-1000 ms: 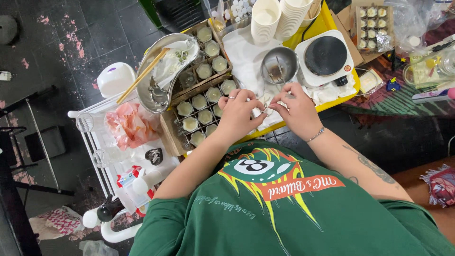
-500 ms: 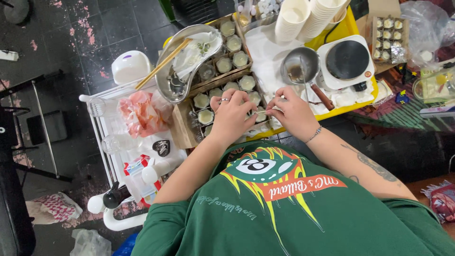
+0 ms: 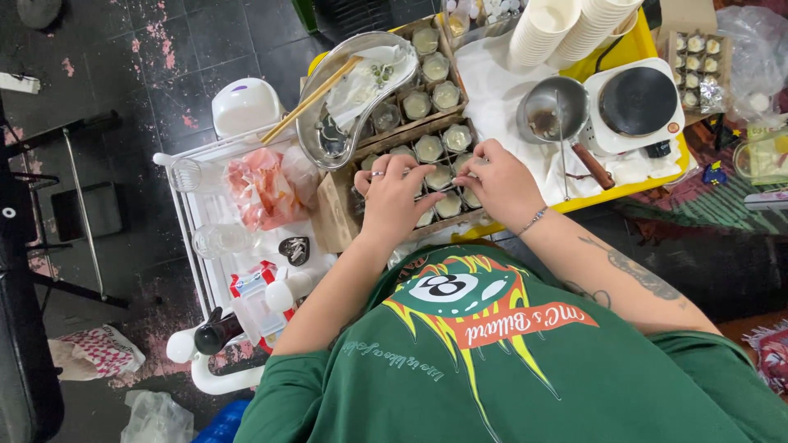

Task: Placing wicks into small candle jars on a production cart.

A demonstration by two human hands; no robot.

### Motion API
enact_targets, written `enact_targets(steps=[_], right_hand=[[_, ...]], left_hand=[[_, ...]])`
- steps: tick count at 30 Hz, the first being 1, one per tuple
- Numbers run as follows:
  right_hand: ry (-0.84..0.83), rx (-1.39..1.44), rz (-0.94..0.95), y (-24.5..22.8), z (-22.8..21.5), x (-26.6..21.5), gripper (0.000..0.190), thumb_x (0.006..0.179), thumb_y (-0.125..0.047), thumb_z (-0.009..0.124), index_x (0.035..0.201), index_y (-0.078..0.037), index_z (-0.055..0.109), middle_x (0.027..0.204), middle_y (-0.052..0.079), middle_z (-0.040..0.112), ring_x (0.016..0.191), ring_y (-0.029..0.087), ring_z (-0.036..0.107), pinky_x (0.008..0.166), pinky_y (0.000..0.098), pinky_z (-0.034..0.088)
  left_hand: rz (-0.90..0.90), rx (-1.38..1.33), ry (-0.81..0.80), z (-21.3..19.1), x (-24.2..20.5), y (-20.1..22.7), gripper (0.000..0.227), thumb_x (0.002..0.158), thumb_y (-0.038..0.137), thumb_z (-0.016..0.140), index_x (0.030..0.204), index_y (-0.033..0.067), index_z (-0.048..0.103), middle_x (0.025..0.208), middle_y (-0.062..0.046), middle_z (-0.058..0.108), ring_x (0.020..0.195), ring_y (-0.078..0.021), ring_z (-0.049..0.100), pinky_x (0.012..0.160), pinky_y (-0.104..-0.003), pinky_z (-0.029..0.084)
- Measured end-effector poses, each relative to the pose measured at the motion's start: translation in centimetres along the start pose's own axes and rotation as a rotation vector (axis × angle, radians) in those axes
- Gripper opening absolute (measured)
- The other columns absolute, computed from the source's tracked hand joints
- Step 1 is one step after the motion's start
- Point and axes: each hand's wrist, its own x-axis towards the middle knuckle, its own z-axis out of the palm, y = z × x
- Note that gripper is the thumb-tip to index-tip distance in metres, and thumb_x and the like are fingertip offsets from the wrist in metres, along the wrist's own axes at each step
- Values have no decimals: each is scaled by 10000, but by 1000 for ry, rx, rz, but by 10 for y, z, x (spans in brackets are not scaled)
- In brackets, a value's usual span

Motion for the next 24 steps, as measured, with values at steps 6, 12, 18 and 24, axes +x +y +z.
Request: enact_targets(steps=[6,12,18,24], right_hand=[[2,-134,-111,-7,9,18,164,841,-205,800,866,-75,703,1021,92,590,919,285,638,781,411,520],[-38,-159,-87,0,30,26,128,839,-245,787,846,-127,738,937,58,568,898,256,629,769,410,508],[-82,-214,-101,7,41,32,133,785,-255,802,811,-137,748,895,70,543,854,273,599,768,416,496],[-105,-265,-99,10,47,33,113,753,-226,796,767,-135,730,903,63,538,900,271,587,773,424,479]], left_hand=[[-53,18,89,2,-10,-16,383,813,381,833,1147,221,735,1131,9,611,1126,-239,538,875,-461,296],[-83,-18,119,1,-16,-24,346,836,329,825,1159,241,738,1123,-2,610,1108,-243,549,860,-443,297],[-81,-16,135,0,-18,-26,345,840,336,826,1156,237,731,1122,-6,608,1108,-235,554,872,-454,290],[-86,-8,139,-1,-21,-27,326,847,332,818,1147,238,732,1132,-1,612,1115,-239,552,892,-470,286]])
